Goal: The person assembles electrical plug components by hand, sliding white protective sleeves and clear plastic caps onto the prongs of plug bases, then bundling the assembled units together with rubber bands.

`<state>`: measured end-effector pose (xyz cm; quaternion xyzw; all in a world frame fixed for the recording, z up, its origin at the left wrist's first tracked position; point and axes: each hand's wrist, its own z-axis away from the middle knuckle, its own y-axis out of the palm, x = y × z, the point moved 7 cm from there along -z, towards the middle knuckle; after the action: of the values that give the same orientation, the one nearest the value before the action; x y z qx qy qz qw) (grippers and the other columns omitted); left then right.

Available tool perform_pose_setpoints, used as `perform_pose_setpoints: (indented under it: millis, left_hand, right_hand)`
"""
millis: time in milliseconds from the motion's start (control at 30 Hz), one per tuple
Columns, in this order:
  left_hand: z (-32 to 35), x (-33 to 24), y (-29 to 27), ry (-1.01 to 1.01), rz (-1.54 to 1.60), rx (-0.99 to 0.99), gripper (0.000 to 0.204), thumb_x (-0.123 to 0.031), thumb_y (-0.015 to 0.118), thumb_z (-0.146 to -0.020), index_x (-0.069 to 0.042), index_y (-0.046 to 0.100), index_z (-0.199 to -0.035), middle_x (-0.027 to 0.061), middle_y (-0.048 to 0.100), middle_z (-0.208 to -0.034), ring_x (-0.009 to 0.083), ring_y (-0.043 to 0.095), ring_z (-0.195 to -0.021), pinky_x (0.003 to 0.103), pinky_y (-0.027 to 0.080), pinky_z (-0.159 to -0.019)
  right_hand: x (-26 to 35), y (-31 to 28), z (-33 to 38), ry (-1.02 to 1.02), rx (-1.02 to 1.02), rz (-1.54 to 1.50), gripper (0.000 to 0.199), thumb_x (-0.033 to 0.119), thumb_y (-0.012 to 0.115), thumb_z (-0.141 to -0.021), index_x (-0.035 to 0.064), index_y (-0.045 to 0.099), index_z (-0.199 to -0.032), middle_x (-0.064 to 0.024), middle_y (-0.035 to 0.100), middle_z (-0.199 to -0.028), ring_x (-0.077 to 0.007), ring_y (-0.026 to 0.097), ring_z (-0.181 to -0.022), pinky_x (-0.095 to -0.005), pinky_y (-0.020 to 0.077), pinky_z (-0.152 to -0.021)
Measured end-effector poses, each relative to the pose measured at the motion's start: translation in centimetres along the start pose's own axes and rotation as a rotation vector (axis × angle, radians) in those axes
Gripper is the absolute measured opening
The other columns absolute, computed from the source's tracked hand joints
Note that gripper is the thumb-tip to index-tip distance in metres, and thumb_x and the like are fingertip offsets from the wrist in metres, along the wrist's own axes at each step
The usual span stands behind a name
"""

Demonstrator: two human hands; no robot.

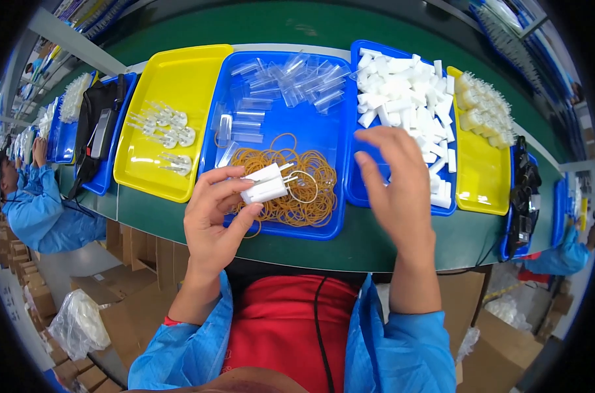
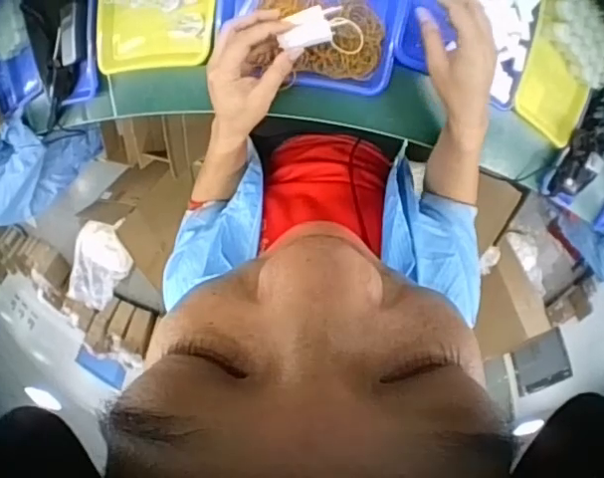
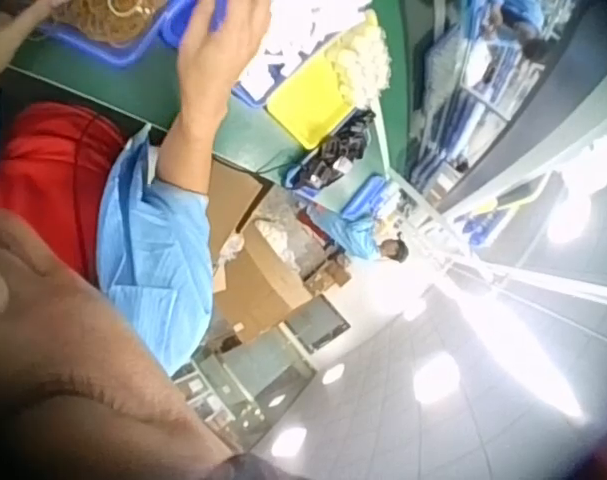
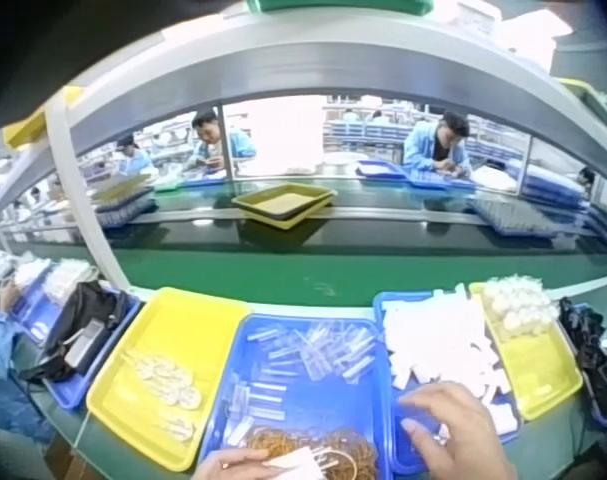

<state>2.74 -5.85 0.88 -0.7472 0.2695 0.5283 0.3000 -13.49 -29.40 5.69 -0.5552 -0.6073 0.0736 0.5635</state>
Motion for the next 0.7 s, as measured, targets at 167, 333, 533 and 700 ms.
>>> perform_pose_setpoints:
  millis: [167, 333, 533, 700]
  left_hand:
    - [-0.1, 0.2, 0.3, -0.015, 0.078, 0.018, 0.033, 0.011, 0.075, -0.101, 0.005, 0.071, -0.133, 0.0222, 0.061, -0.149, 0.0304, 0.069, -0.135, 0.042, 0.061, -0.112]
    - [-0.2, -0.1, 0.2, -0.024, 0.132, 0.010, 0.030, 0.007, 0.070, -0.105, 0.005, 0.069, -0.136, 0.0231, 0.064, -0.148, 0.0298, 0.069, -0.134, 0.041, 0.060, -0.112]
    - [-0.1, 0.2, -0.2, -0.031, 0.150, -0.028, 0.042, 0.007, 0.069, -0.106, 0.004, 0.059, -0.147, 0.0213, 0.064, -0.153, 0.0267, 0.069, -0.135, 0.039, 0.059, -0.111]
    - [-0.1, 0.2, 0.0, -0.018, 0.128, -0.016, 0.047, 0.012, 0.072, -0.102, 0.004, 0.061, -0.147, 0.0202, 0.062, -0.153, 0.0269, 0.069, -0.136, 0.038, 0.061, -0.110]
  right_hand:
    - [-4.0, 0.8, -0.7, 0.011, -0.031, 0.414, 0.042, 0.007, 0.078, -0.099, 0.0072, 0.074, -0.141, -0.0187, 0.070, -0.136, -0.0388, 0.064, -0.127, -0.0471, 0.0541, -0.108]
    - [-5.7, 1.7, -0.5, 0.019, 0.006, 0.386, 0.035, 0.008, 0.083, -0.093, 0.0062, 0.078, -0.128, -0.0153, 0.074, -0.123, -0.0380, 0.066, -0.116, -0.0464, 0.0540, -0.105]
    - [-4.0, 0.6, 0.3, 0.263, -0.030, 0.183, 0.024, 0.001, 0.088, -0.088, 0.0019, 0.072, -0.105, -0.0121, 0.075, -0.100, -0.0316, 0.073, -0.099, -0.0403, 0.0590, -0.092]
    - [0.1, 3.2, 1.8, 0.307, 0.148, -0.693, 0.024, -0.015, 0.080, -0.094, -0.0030, 0.067, -0.111, -0.0121, 0.068, -0.118, -0.0155, 0.074, -0.091, -0.0267, 0.0620, -0.082]
